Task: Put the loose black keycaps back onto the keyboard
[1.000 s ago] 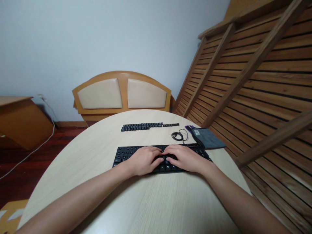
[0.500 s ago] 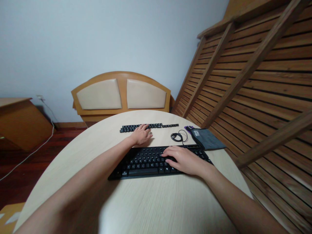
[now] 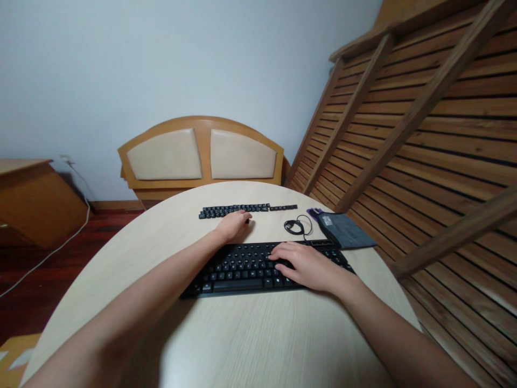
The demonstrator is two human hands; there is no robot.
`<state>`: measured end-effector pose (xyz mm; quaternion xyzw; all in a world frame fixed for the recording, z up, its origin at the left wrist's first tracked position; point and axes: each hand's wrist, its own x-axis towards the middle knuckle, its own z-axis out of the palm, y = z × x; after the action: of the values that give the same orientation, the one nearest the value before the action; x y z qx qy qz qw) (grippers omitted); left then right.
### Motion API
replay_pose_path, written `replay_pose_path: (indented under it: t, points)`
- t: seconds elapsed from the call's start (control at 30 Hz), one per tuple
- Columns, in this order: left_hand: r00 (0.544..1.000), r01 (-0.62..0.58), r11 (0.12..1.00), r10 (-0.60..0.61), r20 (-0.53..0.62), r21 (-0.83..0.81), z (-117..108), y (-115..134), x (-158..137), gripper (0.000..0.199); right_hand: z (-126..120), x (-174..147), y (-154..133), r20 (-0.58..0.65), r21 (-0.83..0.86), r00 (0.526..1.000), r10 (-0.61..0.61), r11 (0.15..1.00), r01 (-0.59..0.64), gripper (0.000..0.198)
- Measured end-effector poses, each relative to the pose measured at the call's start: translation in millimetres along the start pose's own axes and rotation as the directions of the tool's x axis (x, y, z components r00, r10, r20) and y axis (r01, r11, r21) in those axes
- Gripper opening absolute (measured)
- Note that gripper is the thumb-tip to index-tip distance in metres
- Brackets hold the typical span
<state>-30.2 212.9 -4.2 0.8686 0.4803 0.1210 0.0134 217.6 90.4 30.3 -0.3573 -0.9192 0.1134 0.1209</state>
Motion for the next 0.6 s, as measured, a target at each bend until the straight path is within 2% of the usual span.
replay_pose_path:
  t: [0.2,0.37,0.5,0.6]
  points:
    - [1.0,0.01,1.0,-0.01,0.015,-0.022,0.7,0.5,-1.6,0.027,2.1,-1.2,1.8,-0.022,0.007,1.0,-0.009,1.0,0.009,0.023]
    - [0.994,0.105,0.992,-0.105,0.0,-0.072,-0.8,1.7,-9.3,0.026,1.3,0.2,0.1,-0.023,0.006,1.0,-0.002,1.0,0.002,0.022]
    - [0.987,0.16,0.97,-0.162,0.004,-0.182,-7.8,9.2,-19.9,0.022,0.0,0.4,-1.5,-0.025,0.008,1.0,0.002,1.0,-0.002,0.021]
    - [0.993,0.117,0.94,-0.111,0.037,-0.321,-14.8,20.0,-30.7,0.02,-0.1,0.0,-1.5,-0.025,0.01,1.0,0.004,1.0,-0.003,0.022]
